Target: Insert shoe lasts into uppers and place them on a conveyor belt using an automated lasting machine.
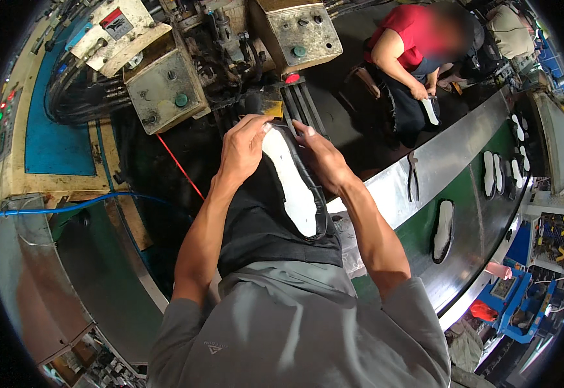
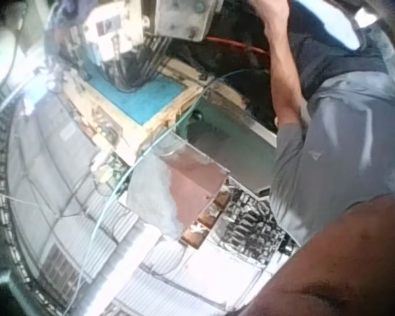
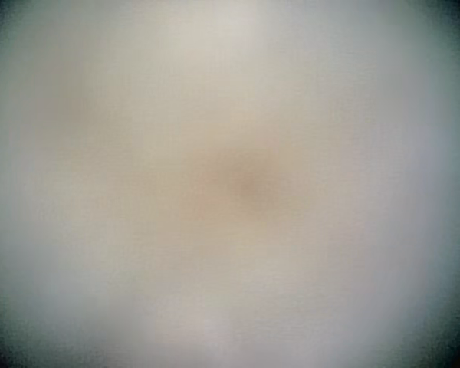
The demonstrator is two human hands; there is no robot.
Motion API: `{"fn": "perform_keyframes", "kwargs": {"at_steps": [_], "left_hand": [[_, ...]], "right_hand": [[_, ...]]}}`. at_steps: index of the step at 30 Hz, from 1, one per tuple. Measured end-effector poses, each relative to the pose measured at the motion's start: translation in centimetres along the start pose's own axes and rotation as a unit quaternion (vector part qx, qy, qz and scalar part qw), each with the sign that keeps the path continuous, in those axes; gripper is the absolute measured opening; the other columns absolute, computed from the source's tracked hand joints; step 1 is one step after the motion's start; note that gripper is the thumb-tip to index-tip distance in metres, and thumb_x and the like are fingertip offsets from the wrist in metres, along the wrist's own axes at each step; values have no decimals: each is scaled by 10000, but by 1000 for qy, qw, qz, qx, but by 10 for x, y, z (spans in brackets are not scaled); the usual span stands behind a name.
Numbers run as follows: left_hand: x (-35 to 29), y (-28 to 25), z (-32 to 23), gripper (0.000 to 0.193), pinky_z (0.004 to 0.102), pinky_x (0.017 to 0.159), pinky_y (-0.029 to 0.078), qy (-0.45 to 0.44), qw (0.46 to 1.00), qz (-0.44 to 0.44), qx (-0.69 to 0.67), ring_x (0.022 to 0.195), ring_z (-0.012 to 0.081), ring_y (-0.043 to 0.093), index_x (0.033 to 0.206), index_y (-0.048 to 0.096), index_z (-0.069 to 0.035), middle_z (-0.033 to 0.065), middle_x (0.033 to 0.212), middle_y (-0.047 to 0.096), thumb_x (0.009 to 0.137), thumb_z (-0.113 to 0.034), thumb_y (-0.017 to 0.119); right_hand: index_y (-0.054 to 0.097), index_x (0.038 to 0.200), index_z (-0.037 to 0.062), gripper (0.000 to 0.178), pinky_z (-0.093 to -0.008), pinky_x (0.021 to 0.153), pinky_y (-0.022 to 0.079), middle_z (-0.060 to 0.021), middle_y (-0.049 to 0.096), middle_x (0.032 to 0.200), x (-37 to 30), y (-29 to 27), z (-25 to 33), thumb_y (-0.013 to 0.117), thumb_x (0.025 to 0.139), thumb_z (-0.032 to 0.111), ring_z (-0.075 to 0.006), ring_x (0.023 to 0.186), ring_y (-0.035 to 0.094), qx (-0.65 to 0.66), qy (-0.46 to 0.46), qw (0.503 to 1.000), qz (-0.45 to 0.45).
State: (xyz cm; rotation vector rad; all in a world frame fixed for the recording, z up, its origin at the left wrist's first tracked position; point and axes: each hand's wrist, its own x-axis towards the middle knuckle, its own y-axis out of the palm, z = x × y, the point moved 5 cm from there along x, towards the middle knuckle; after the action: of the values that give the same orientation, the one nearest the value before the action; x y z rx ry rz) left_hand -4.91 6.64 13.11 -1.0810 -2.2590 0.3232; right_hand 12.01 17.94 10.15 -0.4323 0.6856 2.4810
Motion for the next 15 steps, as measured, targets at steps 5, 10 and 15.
{"fn": "perform_keyframes", "kwargs": {"at_steps": [5, 10, 15], "left_hand": [[-5, 15, -1, 202, 367, 769, 572, 0, 1000, 8, 5, 891, 333, 741, 1224, 746, 23, 191, 1079, 745, 1041, -7, 667], [-7, 45, 13, 181, 430, 766, 575, -43, 995, 70, 54, 924, 423, 739, 1176, 748, 27, 213, 1054, 745, 1006, -8, 698], [9, 53, 39, 197, 473, 823, 582, -79, 989, 92, 89, 970, 458, 730, 1193, 754, 5, 230, 1062, 747, 1034, -85, 680]], "right_hand": [[485, 1592, -62, 717, -433, 1179, 456, -317, 680, 1412, 3, 5, -8, 475, 1169, 516, -387, 1367, 640, -294, -161, 941, -36], [557, 1517, -59, 624, -562, 941, 559, -371, 728, 963, -5, -9, -19, 533, 1144, 441, -550, 1053, 716, -465, -141, 862, -142], [463, 1664, 197, 863, -552, 1044, 576, -398, 291, 1672, -91, 17, -23, 815, 933, 490, -573, 1404, 525, -622, -138, 761, -122]]}}
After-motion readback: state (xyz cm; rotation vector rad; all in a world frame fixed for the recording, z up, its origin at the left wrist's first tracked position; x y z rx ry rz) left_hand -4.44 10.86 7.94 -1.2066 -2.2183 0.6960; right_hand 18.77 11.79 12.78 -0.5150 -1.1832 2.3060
